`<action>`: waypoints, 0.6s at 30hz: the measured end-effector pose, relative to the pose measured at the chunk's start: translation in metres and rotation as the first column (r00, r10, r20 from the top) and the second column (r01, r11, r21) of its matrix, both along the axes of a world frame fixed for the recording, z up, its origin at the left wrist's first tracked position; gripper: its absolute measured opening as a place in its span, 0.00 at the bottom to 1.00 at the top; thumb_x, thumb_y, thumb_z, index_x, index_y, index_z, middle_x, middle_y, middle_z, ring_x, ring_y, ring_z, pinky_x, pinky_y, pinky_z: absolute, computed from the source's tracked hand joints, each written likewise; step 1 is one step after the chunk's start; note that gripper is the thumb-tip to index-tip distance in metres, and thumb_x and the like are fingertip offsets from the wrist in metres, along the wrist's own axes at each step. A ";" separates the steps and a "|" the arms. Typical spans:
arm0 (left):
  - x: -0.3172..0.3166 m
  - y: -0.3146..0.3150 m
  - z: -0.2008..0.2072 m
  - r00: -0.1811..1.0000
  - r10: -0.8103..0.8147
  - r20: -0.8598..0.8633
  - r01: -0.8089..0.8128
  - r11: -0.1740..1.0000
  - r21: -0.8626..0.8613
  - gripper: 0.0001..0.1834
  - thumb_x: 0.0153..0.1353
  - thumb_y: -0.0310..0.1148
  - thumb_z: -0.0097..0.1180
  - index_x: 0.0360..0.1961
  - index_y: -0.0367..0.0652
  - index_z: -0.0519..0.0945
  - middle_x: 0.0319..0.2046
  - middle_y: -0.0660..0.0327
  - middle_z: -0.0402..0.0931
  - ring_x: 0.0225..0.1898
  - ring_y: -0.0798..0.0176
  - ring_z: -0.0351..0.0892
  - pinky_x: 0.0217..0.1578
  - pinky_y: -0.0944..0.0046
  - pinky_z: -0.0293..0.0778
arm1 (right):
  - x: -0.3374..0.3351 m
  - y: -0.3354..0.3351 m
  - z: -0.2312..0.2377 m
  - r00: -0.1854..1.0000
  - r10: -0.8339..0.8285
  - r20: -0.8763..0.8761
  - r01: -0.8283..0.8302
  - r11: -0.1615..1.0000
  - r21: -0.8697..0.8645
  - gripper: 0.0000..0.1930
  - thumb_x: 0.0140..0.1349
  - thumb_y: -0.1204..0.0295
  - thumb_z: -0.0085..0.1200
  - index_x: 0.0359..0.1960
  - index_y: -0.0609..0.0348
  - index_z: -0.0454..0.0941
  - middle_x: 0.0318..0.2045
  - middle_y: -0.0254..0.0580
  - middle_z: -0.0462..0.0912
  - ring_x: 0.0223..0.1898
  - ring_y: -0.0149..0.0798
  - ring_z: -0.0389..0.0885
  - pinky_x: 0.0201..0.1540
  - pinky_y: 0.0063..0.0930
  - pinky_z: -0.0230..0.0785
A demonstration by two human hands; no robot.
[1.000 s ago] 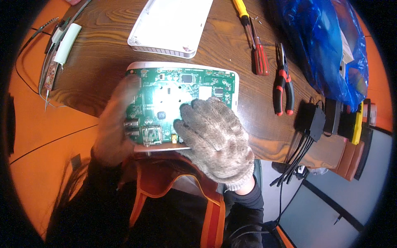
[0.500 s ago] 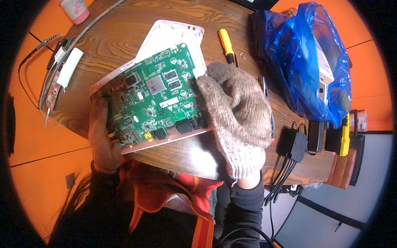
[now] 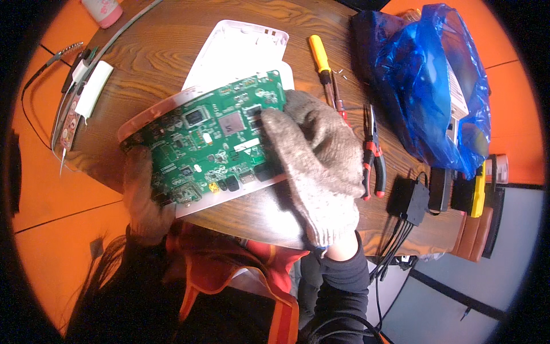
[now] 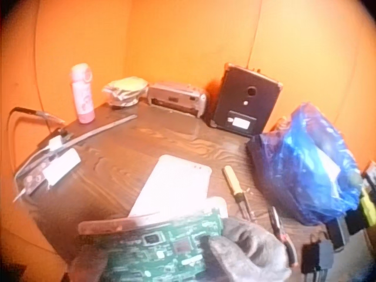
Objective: The person puts on gloves, handles a green circuit board, and places it into a white plastic housing. They then use a screwdriver to fasten screws into the housing, securing the assembly.
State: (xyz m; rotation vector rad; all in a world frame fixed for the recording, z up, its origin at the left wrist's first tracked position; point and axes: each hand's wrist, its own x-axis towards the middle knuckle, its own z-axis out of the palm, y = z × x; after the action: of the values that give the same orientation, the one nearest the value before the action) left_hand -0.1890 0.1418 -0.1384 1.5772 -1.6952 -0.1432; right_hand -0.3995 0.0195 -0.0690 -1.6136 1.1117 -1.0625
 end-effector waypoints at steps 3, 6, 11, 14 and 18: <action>-0.001 -0.001 0.003 0.997 0.004 0.076 -0.002 1.000 -0.027 0.27 0.61 0.34 0.50 0.57 0.27 0.64 0.51 0.42 0.69 0.52 0.45 0.69 0.56 0.53 0.62 | 0.000 0.000 0.002 0.993 -0.102 -0.063 0.108 0.988 0.109 0.13 0.57 0.64 0.61 0.34 0.63 0.79 0.22 0.32 0.76 0.23 0.25 0.72 0.25 0.18 0.63; -0.003 -0.006 0.014 0.993 0.077 -0.086 -0.073 0.996 0.047 0.27 0.64 0.40 0.46 0.58 0.30 0.65 0.48 0.46 0.72 0.49 0.49 0.74 0.53 0.55 0.68 | 0.002 0.003 0.002 0.991 -0.112 -0.070 0.122 0.978 0.167 0.12 0.58 0.65 0.59 0.35 0.62 0.78 0.23 0.32 0.75 0.24 0.24 0.71 0.26 0.18 0.63; -0.019 -0.026 0.032 -0.155 0.159 -0.975 0.178 0.975 0.130 0.31 0.69 0.54 0.34 0.58 0.37 0.66 0.45 0.51 0.76 0.42 0.58 0.80 0.43 0.59 0.79 | -0.004 0.000 -0.008 0.981 -0.176 -0.084 0.192 0.951 0.243 0.12 0.59 0.65 0.56 0.36 0.62 0.76 0.24 0.30 0.74 0.27 0.23 0.71 0.29 0.18 0.62; -0.021 -0.030 0.038 -0.147 0.199 -0.969 0.222 0.961 0.163 0.31 0.69 0.54 0.31 0.59 0.37 0.65 0.48 0.49 0.75 0.45 0.56 0.80 0.46 0.57 0.79 | -0.017 -0.008 -0.011 0.728 -0.071 -0.682 -0.196 0.932 -0.306 0.10 0.62 0.68 0.54 0.41 0.59 0.76 0.33 0.36 0.77 0.35 0.31 0.74 0.36 0.25 0.67; -0.018 -0.028 0.037 -0.234 0.134 -0.963 0.306 0.950 0.058 0.34 0.65 0.56 0.41 0.61 0.39 0.62 0.47 0.52 0.75 0.43 0.62 0.80 0.40 0.63 0.81 | -0.024 -0.013 -0.019 0.707 -0.094 -0.701 -0.178 0.936 -0.304 0.11 0.62 0.71 0.53 0.46 0.51 0.76 0.44 0.43 0.76 0.43 0.40 0.75 0.46 0.33 0.68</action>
State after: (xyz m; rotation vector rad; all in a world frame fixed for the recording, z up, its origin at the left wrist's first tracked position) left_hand -0.2065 0.1140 -0.1016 0.7652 -0.2880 -1.4503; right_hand -0.4240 0.0068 -0.0876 -2.4542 1.4099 -0.6089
